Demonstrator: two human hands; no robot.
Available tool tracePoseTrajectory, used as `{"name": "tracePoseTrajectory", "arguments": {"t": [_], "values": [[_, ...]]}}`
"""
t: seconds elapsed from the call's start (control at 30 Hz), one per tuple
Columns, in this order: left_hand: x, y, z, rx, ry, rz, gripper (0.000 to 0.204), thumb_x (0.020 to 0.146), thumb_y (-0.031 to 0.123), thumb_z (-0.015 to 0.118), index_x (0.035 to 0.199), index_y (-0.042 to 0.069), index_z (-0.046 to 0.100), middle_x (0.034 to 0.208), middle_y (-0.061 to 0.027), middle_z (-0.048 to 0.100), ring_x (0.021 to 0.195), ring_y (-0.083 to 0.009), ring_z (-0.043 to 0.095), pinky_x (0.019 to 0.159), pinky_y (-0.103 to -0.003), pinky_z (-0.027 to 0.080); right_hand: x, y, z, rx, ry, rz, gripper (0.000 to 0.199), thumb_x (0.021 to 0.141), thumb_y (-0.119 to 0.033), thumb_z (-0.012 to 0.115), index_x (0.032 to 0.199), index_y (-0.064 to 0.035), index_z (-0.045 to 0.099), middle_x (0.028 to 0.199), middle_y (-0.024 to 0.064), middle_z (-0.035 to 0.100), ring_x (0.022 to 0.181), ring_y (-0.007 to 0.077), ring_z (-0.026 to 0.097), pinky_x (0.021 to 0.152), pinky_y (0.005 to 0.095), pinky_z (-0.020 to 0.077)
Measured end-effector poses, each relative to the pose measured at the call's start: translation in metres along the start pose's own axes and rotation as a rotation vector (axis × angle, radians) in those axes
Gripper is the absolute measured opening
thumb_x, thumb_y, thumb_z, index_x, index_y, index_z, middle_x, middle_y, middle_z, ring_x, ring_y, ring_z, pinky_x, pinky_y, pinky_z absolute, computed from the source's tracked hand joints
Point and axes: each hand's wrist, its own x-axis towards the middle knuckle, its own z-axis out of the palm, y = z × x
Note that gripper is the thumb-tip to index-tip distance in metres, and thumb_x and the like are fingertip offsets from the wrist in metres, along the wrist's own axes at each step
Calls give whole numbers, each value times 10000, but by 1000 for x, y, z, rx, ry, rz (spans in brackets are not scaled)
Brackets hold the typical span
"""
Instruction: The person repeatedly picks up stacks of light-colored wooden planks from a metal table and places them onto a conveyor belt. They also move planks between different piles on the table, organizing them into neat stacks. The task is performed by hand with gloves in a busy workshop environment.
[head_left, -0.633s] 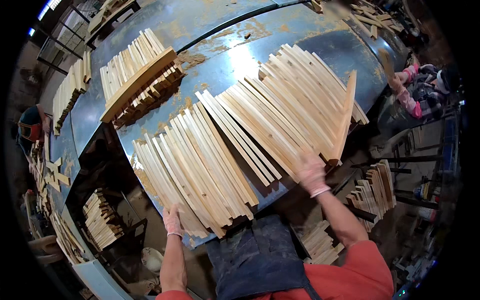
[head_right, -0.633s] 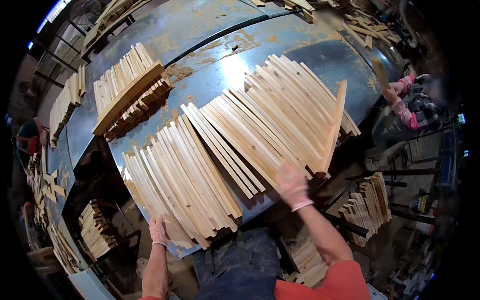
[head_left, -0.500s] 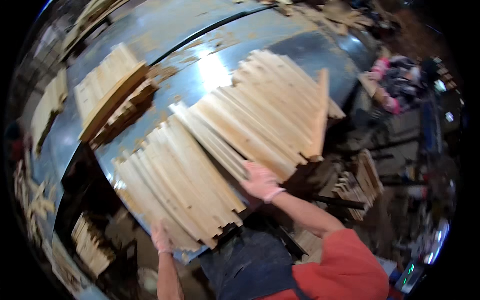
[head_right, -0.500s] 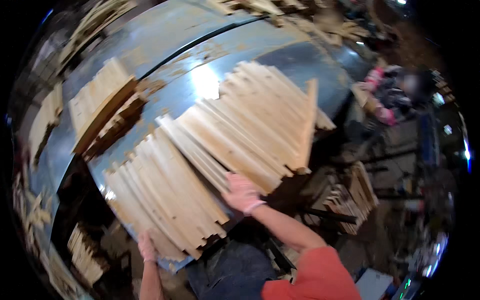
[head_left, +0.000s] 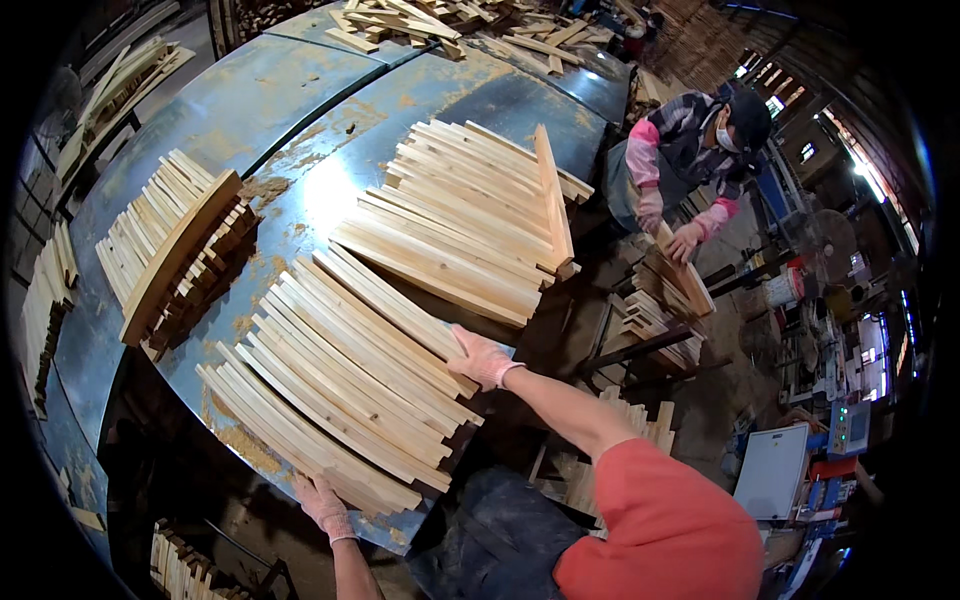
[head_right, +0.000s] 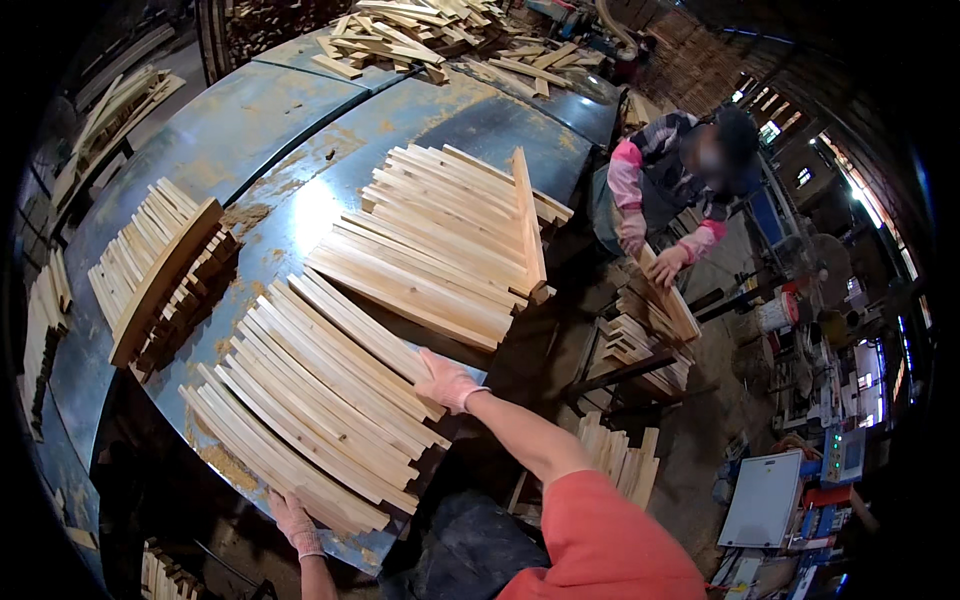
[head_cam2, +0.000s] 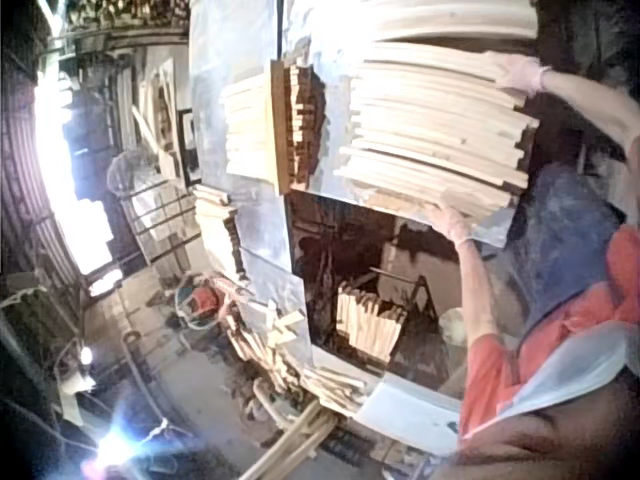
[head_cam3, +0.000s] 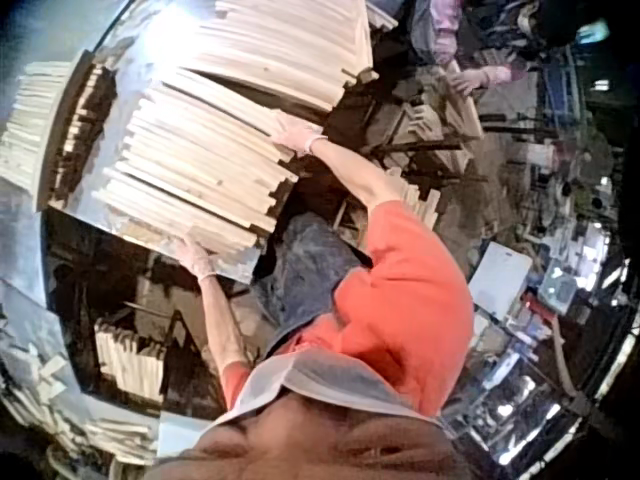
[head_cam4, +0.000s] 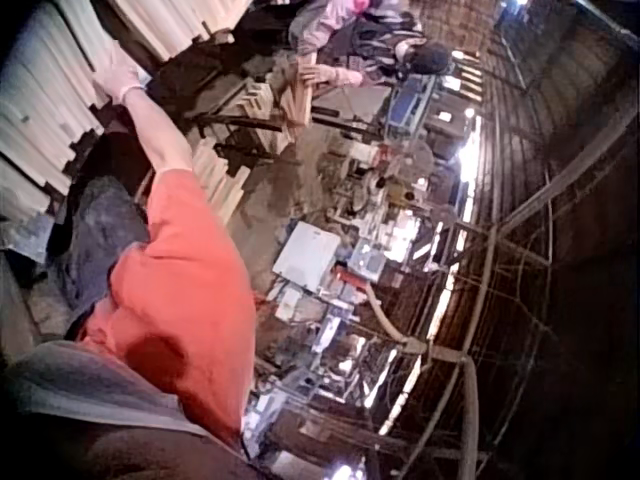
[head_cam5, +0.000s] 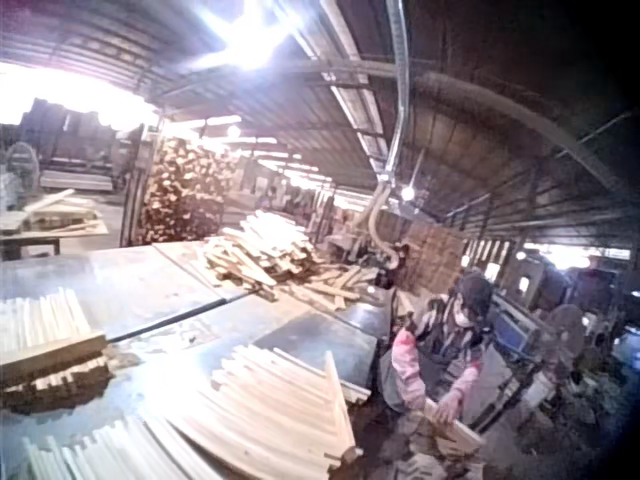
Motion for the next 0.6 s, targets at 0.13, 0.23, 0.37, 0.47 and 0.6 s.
{"name": "tracePoseTrajectory", "arguments": {"t": [0.13,0.23,0.37,0.47,0.6], "values": [[-3,24,-22,179,-50,-112,711,1082,463,491,1651,45,409,1668,-263,418,1538,-441,376,1290,-515,257,-9,-2,-22,91,-201,44,749,968,-502,678,1565,-92,490,1313,258,702,1238,436,656,1044,472,516],[14,14,-11,351,-6,-235,734,1087,499,451,1671,60,372,1725,-234,348,1605,-444,261,1318,-545,159,21,-9,-12,63,-11,-84,670,1012,-512,615,1509,-66,551,1361,263,688,1272,436,645,1065,461,507],[37,39,-15,393,-49,-325,747,1097,468,422,1710,67,273,1775,-207,254,1637,-452,175,1331,-551,116,87,-4,9,77,-14,-180,717,1074,-518,584,1608,-52,478,1599,225,543,1496,371,496,1256,397,380],[69,-37,21,517,-44,-351,744,1086,426,436,1716,77,250,1783,-194,232,1651,-433,125,1338,-532,93,122,-26,27,142,68,-263,763,1039,-507,603,1597,-1,477,1609,240,531,1513,372,477,1264,390,354],[75,-83,70,172,149,-289,766,1035,369,555,1682,48,299,1707,-209,349,1614,-388,255,1320,-510,201,122,-46,25,557,-201,-202,762,996,-421,664,1614,-24,463,1600,224,549,1484,341,517,1229,373,391]]}}
